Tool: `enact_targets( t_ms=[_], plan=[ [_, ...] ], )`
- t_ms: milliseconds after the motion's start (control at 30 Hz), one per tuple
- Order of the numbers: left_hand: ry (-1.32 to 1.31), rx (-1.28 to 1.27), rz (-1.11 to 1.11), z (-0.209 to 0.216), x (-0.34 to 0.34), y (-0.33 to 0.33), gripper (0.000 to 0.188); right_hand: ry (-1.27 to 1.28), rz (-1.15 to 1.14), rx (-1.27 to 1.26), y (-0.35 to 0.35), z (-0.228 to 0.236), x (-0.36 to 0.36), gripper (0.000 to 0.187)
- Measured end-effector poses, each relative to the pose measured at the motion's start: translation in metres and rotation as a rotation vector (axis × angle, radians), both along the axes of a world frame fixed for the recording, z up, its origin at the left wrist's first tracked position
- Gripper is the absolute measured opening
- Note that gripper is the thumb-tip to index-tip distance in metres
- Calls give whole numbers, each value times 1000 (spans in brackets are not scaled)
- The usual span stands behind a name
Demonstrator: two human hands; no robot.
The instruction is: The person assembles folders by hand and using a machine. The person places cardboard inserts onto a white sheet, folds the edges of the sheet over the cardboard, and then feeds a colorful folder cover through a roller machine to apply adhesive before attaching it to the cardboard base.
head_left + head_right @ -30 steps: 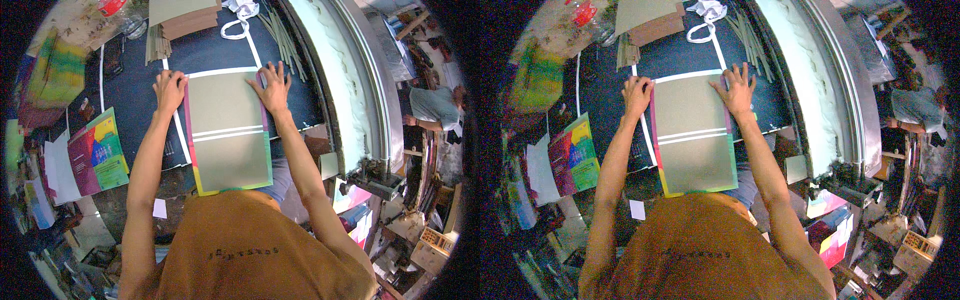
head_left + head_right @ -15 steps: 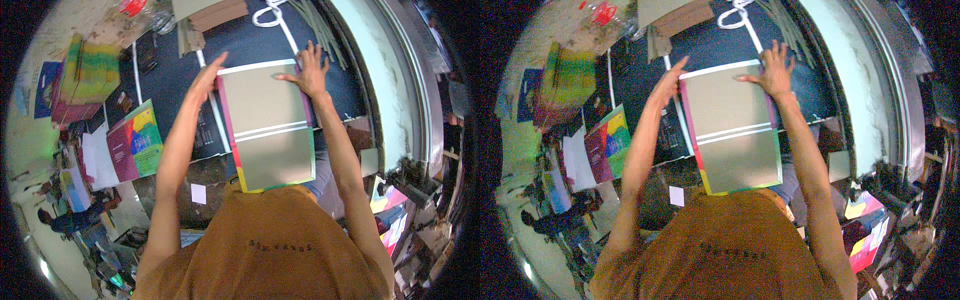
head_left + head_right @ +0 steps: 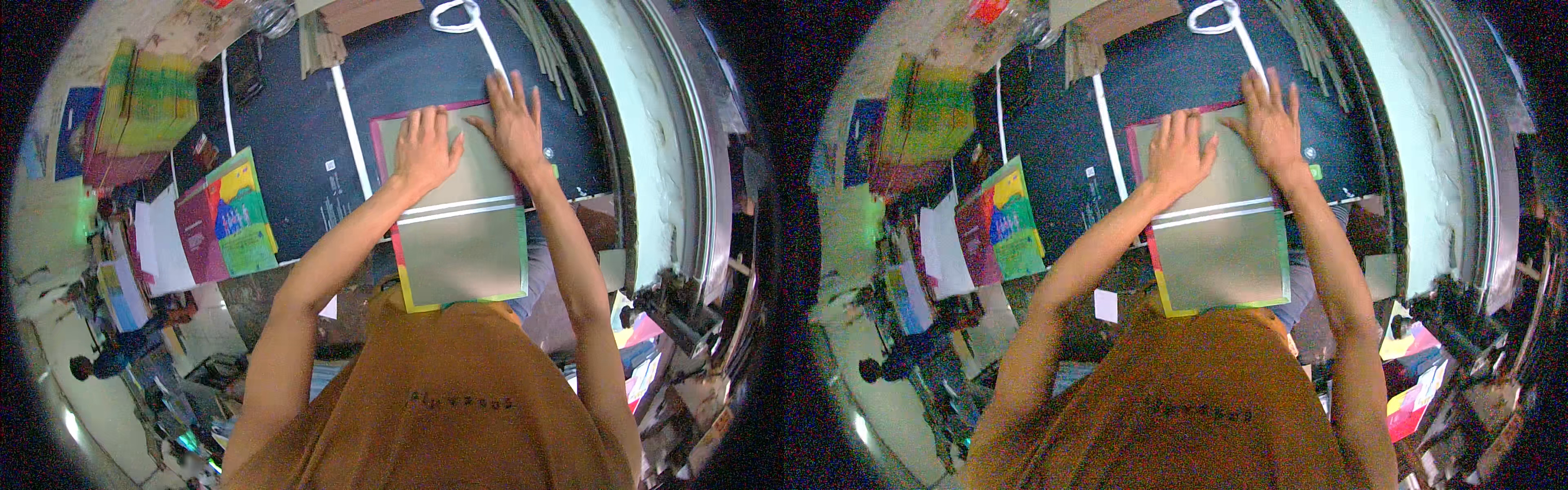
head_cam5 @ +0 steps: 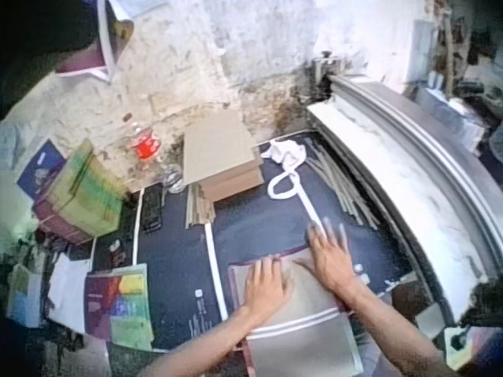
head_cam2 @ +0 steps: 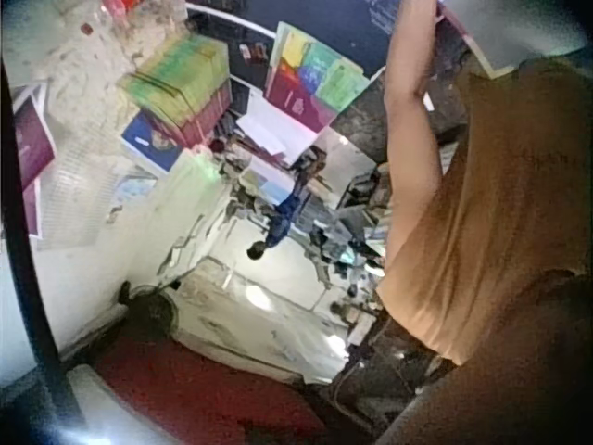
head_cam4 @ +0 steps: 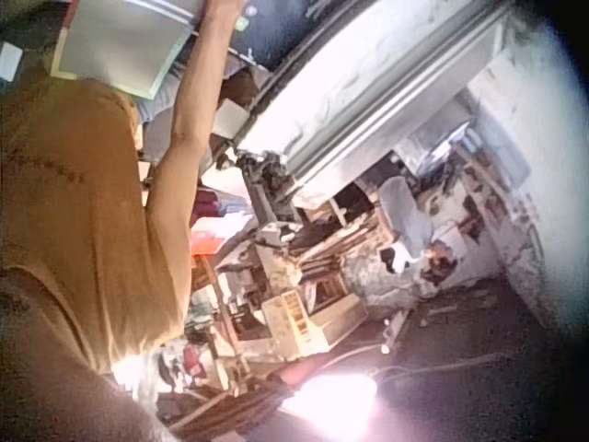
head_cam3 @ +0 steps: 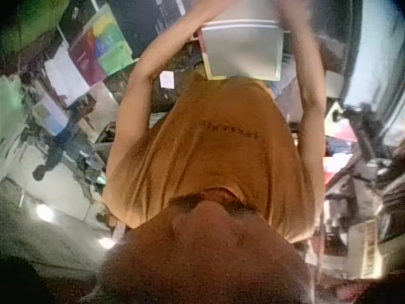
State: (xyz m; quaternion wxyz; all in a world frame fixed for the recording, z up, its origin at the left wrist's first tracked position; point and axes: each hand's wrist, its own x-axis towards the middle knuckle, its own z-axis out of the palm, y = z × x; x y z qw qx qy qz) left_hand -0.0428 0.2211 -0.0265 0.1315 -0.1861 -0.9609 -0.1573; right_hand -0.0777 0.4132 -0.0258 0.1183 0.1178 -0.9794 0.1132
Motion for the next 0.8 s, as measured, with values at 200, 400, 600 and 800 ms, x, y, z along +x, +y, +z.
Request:
enact_targets(
  t_ms=[200,400,600,800],
  plan=[
    [46,-97,-74,14,-4,-24,61,143,51,-75,-11,-11,15,48],
    [-86,-10,-77,12,0,-35,60,127,82,-77,-9,-9,20,67],
    [52,212,308,27,-12,-99,66,114,-4,-109,-12,-7,22,79],
    [-227,-3,415,-20,46,-64,83,94,4,-82,-13,-7,22,79]
  ],
)
